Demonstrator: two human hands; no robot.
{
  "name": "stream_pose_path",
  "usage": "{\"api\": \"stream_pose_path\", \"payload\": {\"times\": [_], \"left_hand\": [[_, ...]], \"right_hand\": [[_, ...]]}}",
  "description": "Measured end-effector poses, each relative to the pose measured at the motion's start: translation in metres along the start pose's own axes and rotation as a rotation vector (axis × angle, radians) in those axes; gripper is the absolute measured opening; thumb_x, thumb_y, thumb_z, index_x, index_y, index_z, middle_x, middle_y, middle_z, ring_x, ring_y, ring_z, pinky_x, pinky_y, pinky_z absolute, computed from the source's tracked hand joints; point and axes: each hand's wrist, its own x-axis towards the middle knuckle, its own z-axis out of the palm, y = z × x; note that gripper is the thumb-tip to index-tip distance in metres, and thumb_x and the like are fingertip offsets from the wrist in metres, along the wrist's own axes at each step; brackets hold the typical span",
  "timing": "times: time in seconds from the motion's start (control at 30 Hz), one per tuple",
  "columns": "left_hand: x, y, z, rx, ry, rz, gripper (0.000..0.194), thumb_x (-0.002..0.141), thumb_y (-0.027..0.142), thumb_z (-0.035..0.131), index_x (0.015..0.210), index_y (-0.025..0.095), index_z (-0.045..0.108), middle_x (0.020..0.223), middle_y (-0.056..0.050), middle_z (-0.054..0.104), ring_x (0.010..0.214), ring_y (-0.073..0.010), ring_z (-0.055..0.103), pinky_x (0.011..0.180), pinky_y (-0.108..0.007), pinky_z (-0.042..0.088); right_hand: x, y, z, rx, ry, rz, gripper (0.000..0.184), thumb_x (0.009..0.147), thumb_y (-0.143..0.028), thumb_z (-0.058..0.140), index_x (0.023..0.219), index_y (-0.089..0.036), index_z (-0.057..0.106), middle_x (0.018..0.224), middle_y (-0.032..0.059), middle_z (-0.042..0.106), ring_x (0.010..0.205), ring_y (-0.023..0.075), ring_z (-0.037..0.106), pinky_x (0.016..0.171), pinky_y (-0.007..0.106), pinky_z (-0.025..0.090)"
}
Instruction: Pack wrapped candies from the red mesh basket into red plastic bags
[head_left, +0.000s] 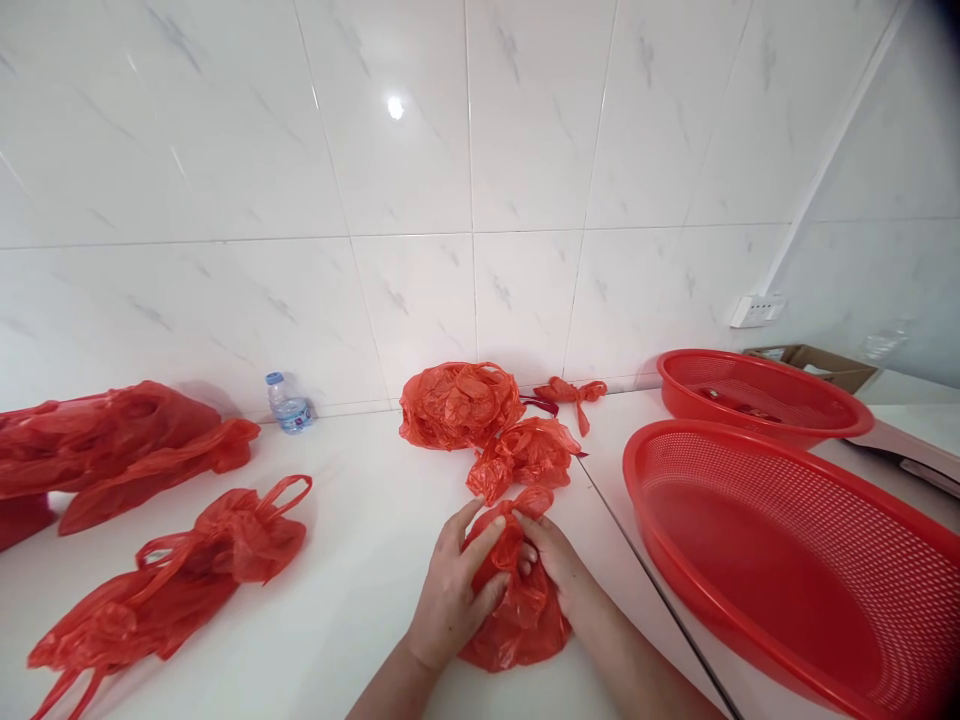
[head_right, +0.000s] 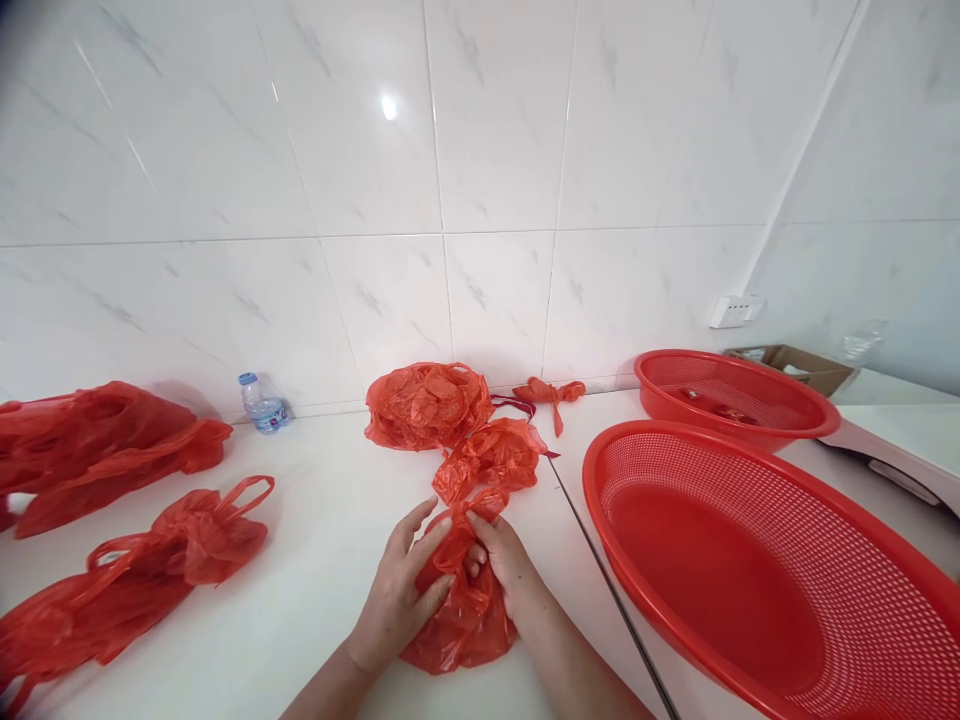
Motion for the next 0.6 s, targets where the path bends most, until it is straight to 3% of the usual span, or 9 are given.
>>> {"api": "stream_pose_path", "payload": {"times": [0.1, 0.23, 0.37, 0.5, 0.6], "left_hand": [[0.001, 0.001, -0.001, 0.041, -0.059, 0.001, 0.042, 0.080, 0.017, 0.058, 0.118, 0.032, 0.064, 0.136, -0.010, 0.048, 0.123, -0.0310, 0.042, 0.104, -0.044, 0.031], [0.002, 0.004, -0.003, -0.047, -0.049, -0.028, 0.033, 0.077, 0.021, 0.064, 0.108, 0.029, 0.070, 0.127, -0.011, 0.055, 0.116, -0.0317, 0.048, 0.101, -0.043, 0.035], [0.003, 0.002, -0.002, -0.119, -0.015, -0.081, 0.020, 0.081, 0.021, 0.058, 0.094, 0.026, 0.073, 0.117, -0.011, 0.059, 0.109, -0.0292, 0.052, 0.097, -0.039, 0.039], [0.004, -0.007, 0.000, -0.149, 0.077, -0.164, 0.016, 0.083, 0.022, 0.055, 0.082, 0.023, 0.071, 0.108, -0.010, 0.060, 0.100, -0.0254, 0.056, 0.090, -0.036, 0.044], [0.004, -0.015, 0.000, -0.003, 0.057, -0.134, 0.019, 0.087, 0.021, 0.048, 0.085, 0.022, 0.066, 0.109, -0.008, 0.058, 0.098, -0.0215, 0.057, 0.087, -0.035, 0.046]], "right_hand": [[0.000, 0.001, -0.001, -0.035, -0.008, -0.010, 0.038, 0.077, -0.044, 0.066, 0.059, -0.020, 0.043, 0.041, -0.0096, 0.034, 0.038, 0.0067, 0.033, 0.042, 0.021, 0.032], [0.001, 0.001, -0.002, -0.096, 0.001, -0.018, 0.035, 0.077, -0.042, 0.066, 0.061, -0.019, 0.046, 0.042, -0.0091, 0.035, 0.038, 0.0064, 0.034, 0.043, 0.021, 0.030], [-0.003, -0.001, -0.002, -0.036, -0.025, -0.008, 0.037, 0.076, -0.037, 0.068, 0.057, -0.018, 0.043, 0.045, -0.0075, 0.038, 0.043, 0.0063, 0.035, 0.046, 0.020, 0.031], [-0.006, -0.006, 0.000, 0.136, -0.097, 0.104, 0.047, 0.079, -0.057, 0.057, 0.055, -0.018, 0.046, 0.055, -0.0021, 0.049, 0.053, 0.0093, 0.046, 0.057, 0.024, 0.040], [-0.005, -0.009, 0.000, 0.142, -0.120, 0.069, 0.047, 0.078, -0.062, 0.054, 0.062, -0.018, 0.055, 0.060, -0.0007, 0.054, 0.059, 0.0118, 0.051, 0.063, 0.026, 0.043]]}}
